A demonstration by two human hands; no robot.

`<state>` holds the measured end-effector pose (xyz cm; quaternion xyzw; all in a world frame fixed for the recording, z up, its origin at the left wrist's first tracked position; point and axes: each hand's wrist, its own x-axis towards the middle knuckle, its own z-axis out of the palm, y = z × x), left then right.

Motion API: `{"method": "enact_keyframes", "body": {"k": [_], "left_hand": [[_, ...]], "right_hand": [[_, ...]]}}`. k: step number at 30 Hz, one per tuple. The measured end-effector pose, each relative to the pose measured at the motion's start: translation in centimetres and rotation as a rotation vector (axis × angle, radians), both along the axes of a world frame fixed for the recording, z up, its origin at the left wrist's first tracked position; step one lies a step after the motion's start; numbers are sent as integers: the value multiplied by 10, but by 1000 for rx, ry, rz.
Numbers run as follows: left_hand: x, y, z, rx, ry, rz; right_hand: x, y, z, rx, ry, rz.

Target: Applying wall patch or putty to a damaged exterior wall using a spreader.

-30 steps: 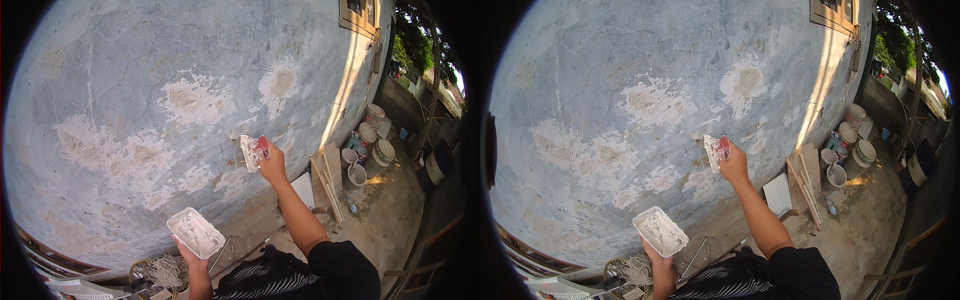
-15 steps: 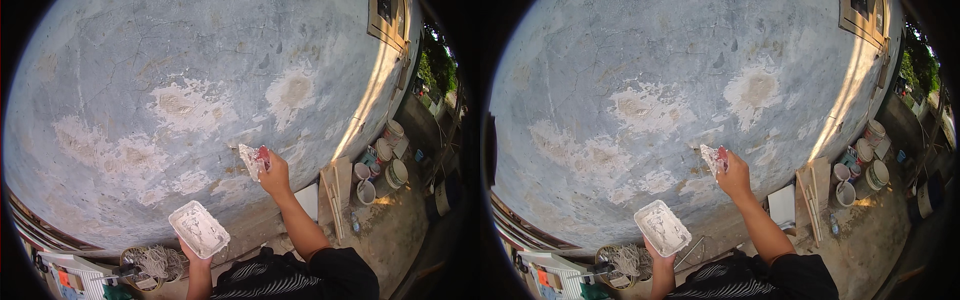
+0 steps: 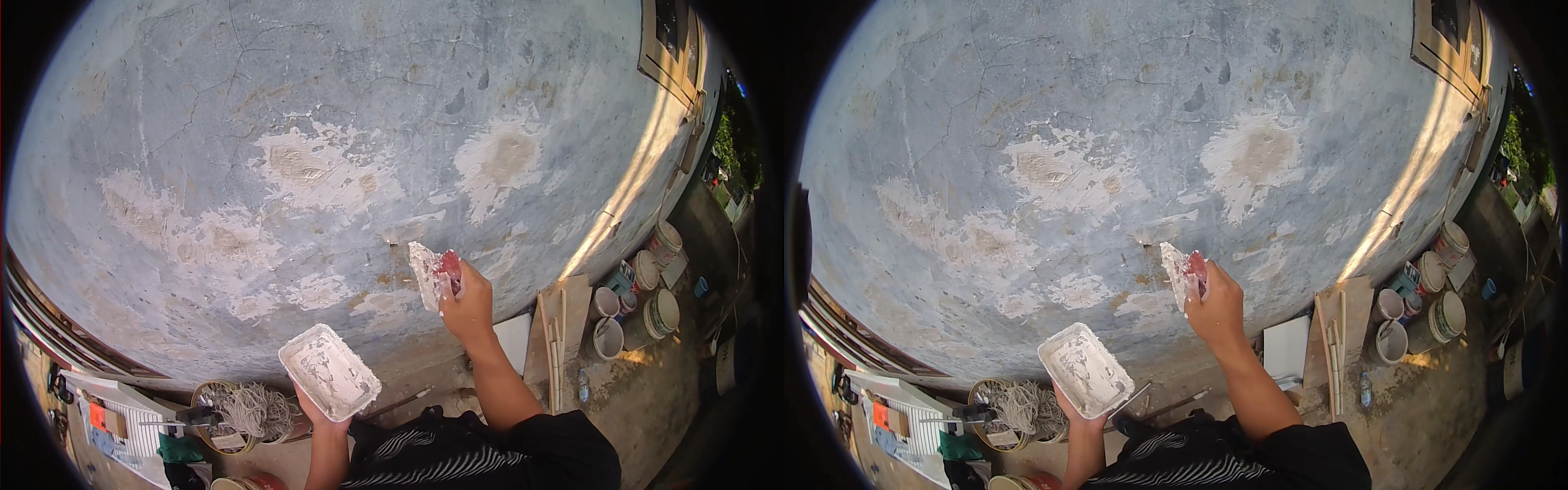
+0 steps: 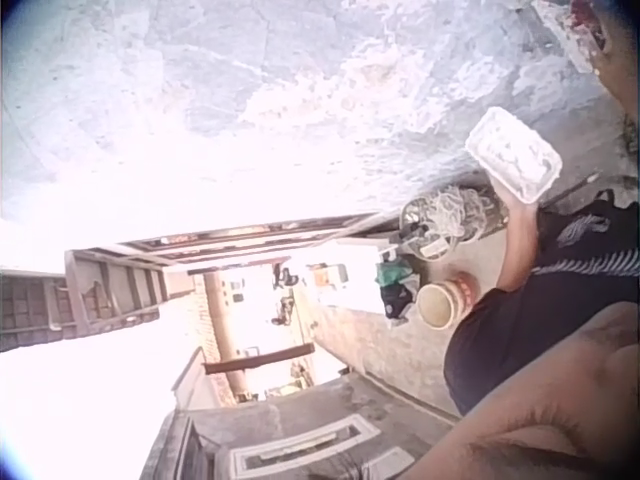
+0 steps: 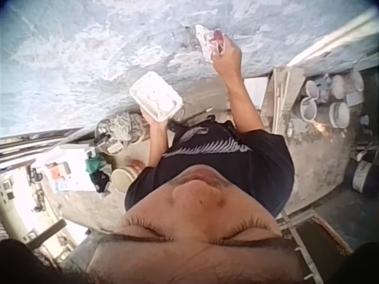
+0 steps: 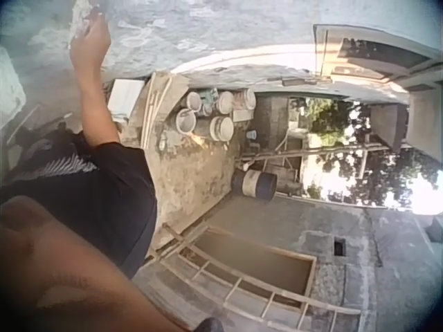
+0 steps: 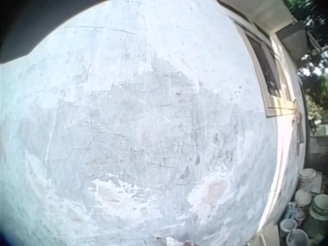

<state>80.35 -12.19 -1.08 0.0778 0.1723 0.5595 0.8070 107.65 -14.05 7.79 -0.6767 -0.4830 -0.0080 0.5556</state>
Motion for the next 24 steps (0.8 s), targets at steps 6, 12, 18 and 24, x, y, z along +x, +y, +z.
{"method": "enact_keyframes", "body": {"k": [6, 12, 18, 24], "left_hand": [[2, 11, 7, 7, 33, -29], [13, 14, 14, 37, 30, -96], [4, 12, 11, 44, 38, -41], [-2, 3, 5, 44, 37, -21]], "right_hand": [[-12, -2, 0, 76, -62, -21], [-30, 11, -13, 19, -89, -52], [-39, 11, -15, 5, -50, -3], [-45, 10, -13, 53, -86, 34]]}}
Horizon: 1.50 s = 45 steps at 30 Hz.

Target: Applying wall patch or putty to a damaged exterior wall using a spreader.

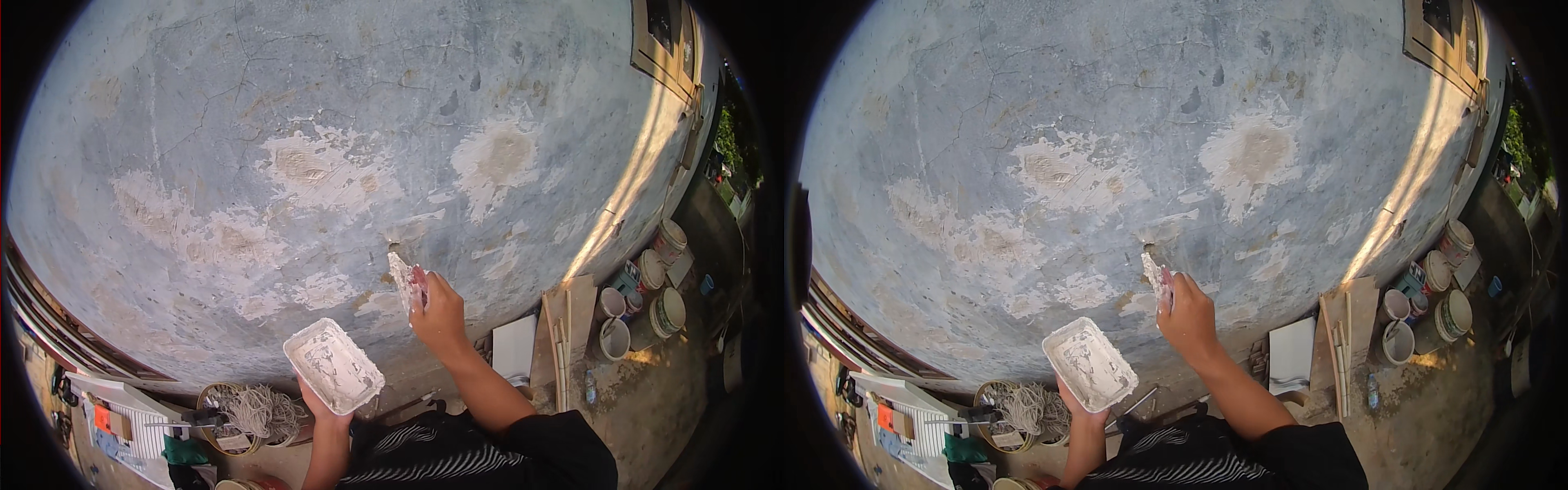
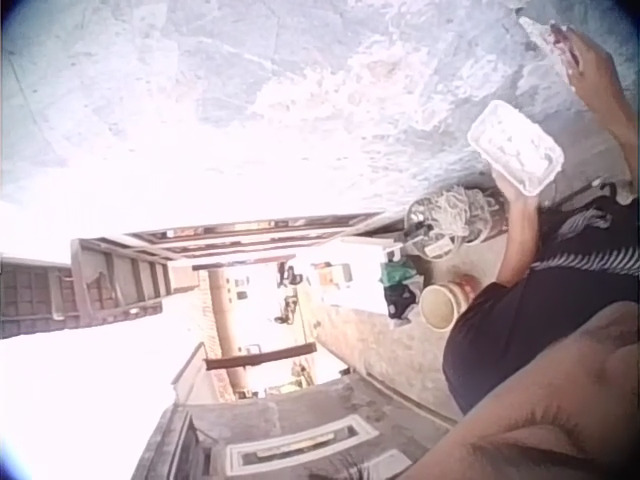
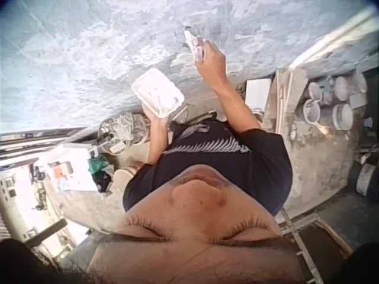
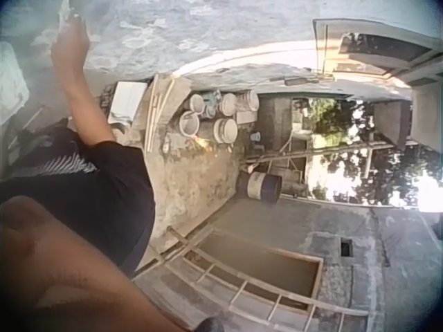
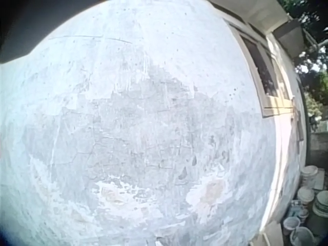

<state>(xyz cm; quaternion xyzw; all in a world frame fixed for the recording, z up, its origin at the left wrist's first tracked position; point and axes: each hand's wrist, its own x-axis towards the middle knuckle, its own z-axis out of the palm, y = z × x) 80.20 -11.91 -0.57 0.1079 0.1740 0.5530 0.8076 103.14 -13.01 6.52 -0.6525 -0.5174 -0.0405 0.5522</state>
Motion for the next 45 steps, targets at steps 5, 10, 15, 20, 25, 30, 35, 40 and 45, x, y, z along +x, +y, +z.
{"method": "enact_keyframes", "body": {"k": [5, 10, 15, 20, 25, 30, 35, 40, 45], "left_hand": [[-2, 2, -1, 2, 15, -10], [-10, 11, 6, 72, 8, -31], [-15, 12, 5, 73, -1, -71], [-22, 17, 6, 53, 1, -51], [-21, 20, 8, 56, -38, -30], [-18, 17, 5, 46, -15, -39], [-18, 19, 2, 31, -21, 6], [-16, 16, 3, 56, 40, -20], [-14, 18, 1, 3, 17, -7]], "right_hand": [[2, 18, -9, 69, -3, -65], [-6, -4, 6, 44, -16, -53], [-3, 9, -10, 58, -40, -128], [-13, 3, 7, 99, 26, -79], [-9, 4, 7, 53, 25, -70], [-2, 10, 0, 89, -44, -104], [6, -8, 18, 88, 35, -70], [15, -5, 18, 106, -36, -68], [14, -4, 19, 74, -34, -46]]}}
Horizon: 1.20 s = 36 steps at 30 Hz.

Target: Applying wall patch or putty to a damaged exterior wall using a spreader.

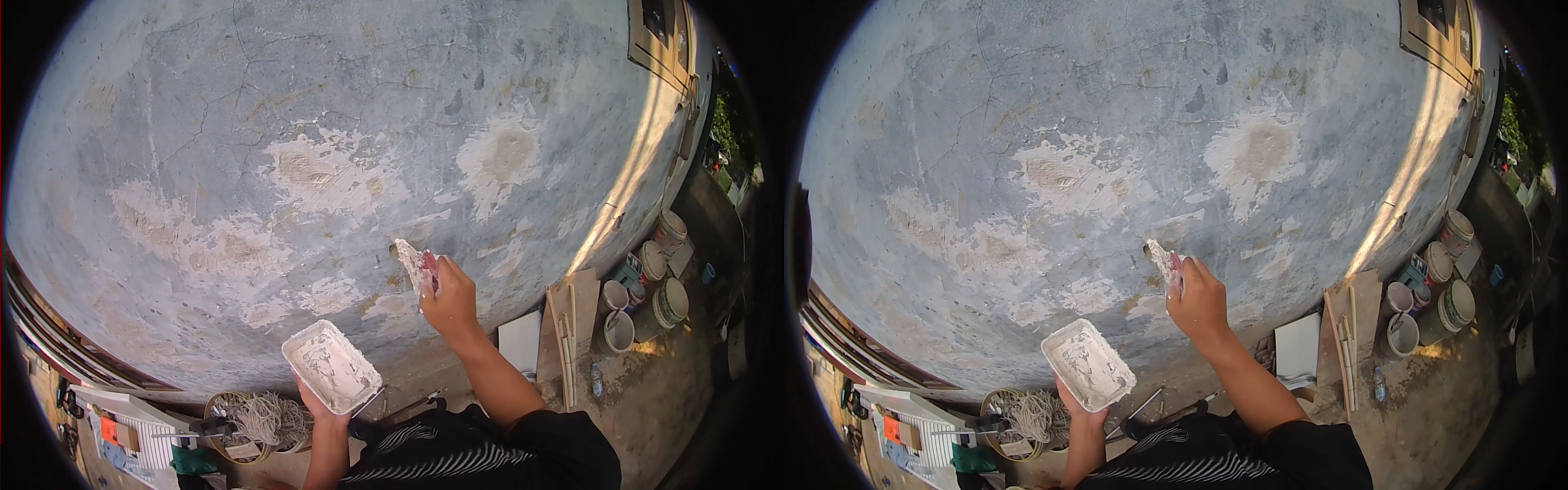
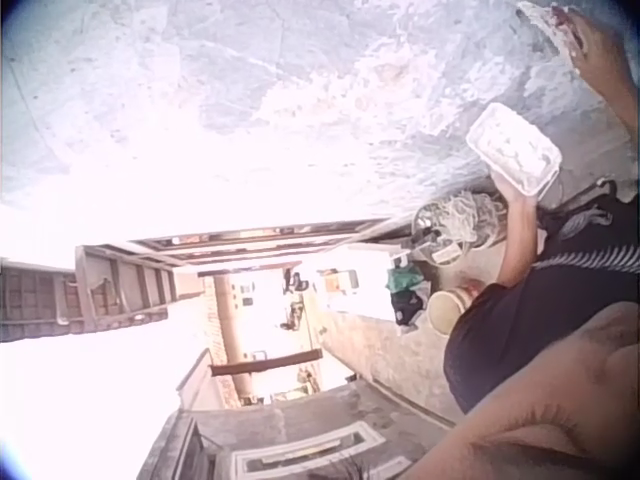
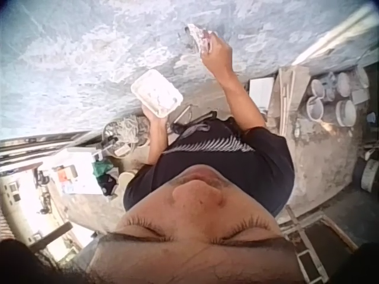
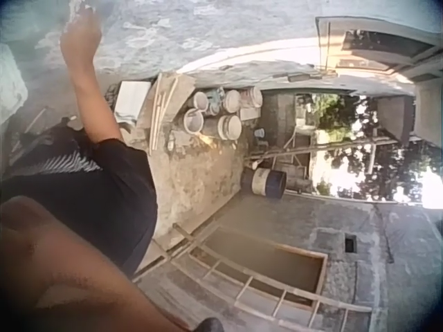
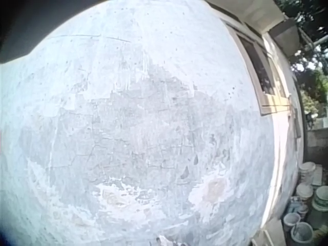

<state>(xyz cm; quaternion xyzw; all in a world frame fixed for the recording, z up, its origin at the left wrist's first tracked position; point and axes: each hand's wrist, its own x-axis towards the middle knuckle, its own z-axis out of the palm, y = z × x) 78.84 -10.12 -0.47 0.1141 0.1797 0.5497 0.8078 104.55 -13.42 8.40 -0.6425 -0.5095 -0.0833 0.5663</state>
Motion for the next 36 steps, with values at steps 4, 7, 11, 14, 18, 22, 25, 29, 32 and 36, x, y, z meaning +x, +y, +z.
{"method": "enact_keyframes", "body": {"k": [4, 7, 11, 14, 18, 22, 25, 29, 32, 36], "left_hand": [[2, -4, 9, 44, 18, -8], [1, -3, 8, 49, 17, -20], [1, 4, 2, 43, -8, -23], [-8, 2, 1, 54, -8, 38], [-11, -2, 1, 23, -21, 21], [-18, 5, 1, 28, -9, 62], [-14, 10, -2, 16, -19, 35], [-13, 11, -5, 14, -7, 30], [-11, 5, 0, 28, 20, -9], [-10, 8, -6, 31, -8, -4]], "right_hand": [[-6, -3, 7, -17, -11, -6], [-16, 15, -4, -47, -3, -3], [-25, 22, -21, -128, -54, 42], [-30, 5, -13, -65, -31, 27], [-23, 23, -30, -47, -94, -53], [-35, 11, -9, 6, -31, 1], [-33, 11, -12, -20, -21, -19], [-31, 12, -16, -34, -61, -13], [-28, 19, -16, -25, -60, -24], [-31, 17, -19, -77, -78, -19]]}}
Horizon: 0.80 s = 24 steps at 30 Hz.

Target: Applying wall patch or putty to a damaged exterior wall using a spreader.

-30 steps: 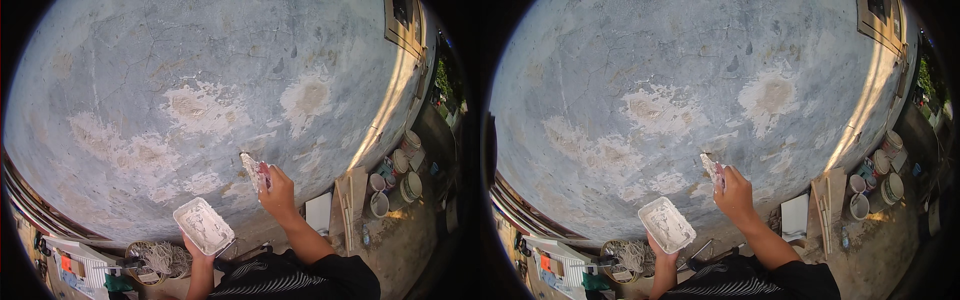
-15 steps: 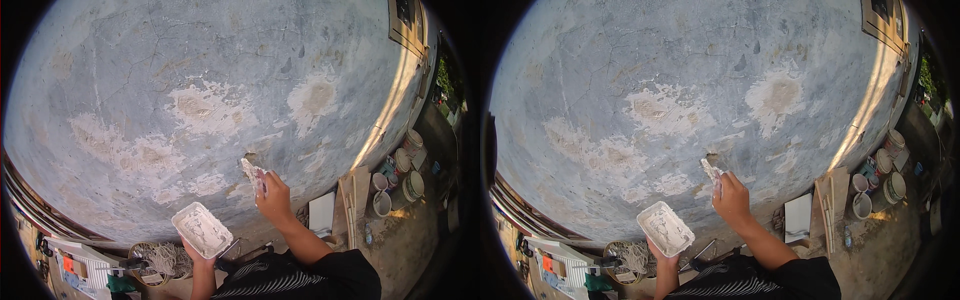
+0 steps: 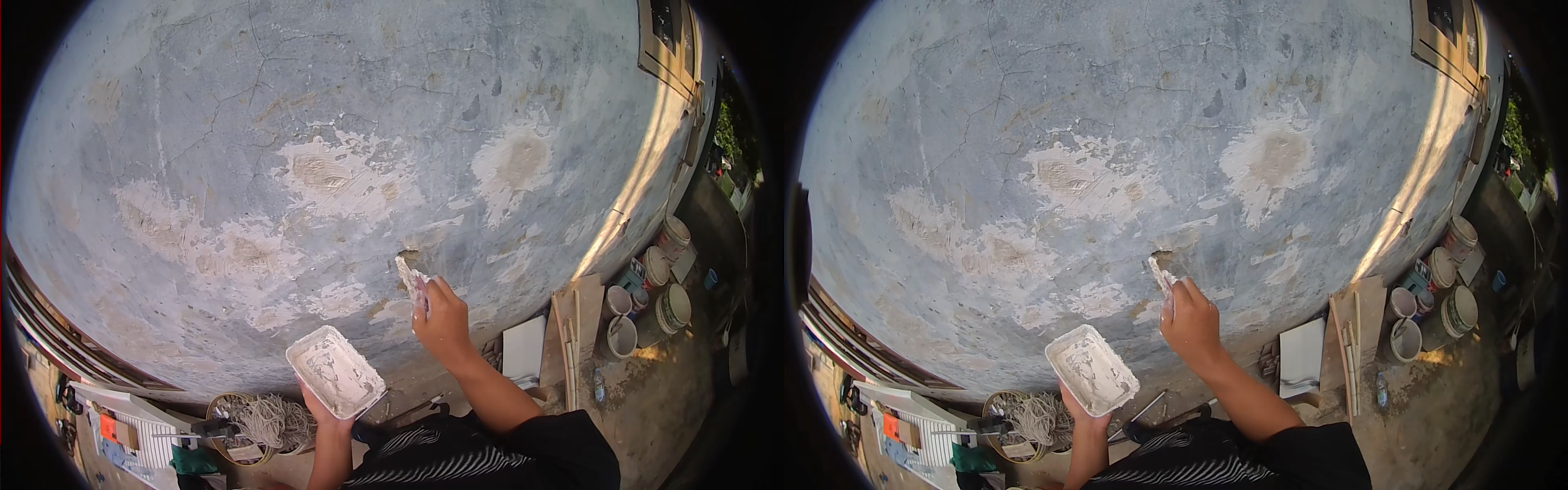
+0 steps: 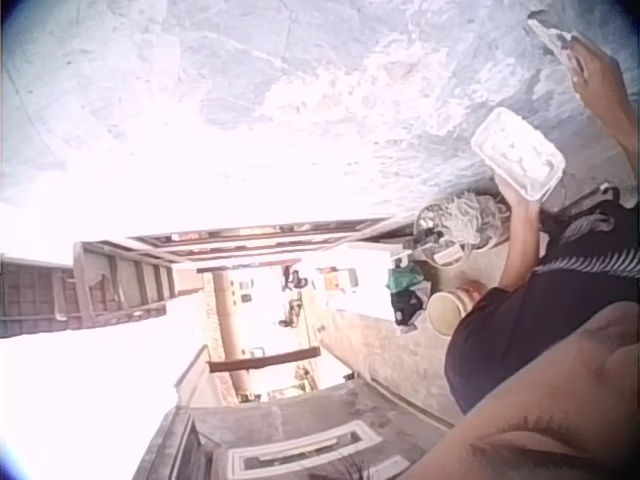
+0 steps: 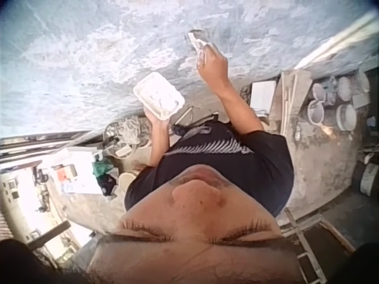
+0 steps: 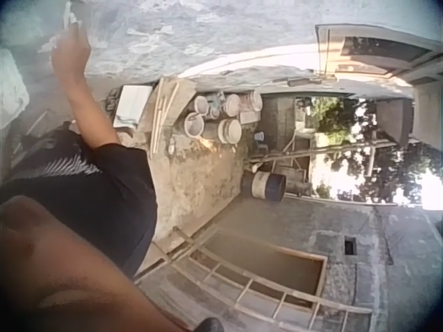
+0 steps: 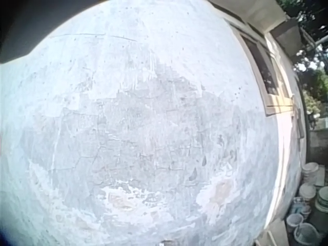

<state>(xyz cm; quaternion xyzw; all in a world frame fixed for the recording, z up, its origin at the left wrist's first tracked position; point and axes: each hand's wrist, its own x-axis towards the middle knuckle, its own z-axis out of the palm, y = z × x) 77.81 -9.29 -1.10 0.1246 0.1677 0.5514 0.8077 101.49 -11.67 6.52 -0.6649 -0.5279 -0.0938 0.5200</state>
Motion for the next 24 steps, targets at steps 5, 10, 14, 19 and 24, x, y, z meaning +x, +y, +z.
{"method": "enact_keyframes", "body": {"k": [5, 10, 14, 19, 24], "left_hand": [[-1, -5, -1, -30, 48, 54], [-5, -5, -3, -10, 35, 71], [-4, -8, 0, -20, 27, 50], [-3, -15, 6, -7, 23, 47], [-3, -11, -1, -25, 41, 50]], "right_hand": [[2, -5, 6, 63, 63, 25], [2, -8, 4, 15, -3, -38], [0, -1, 0, 38, -8, -29], [0, -10, 5, 23, 23, -13], [-6, 0, 8, 28, -10, -9]]}}
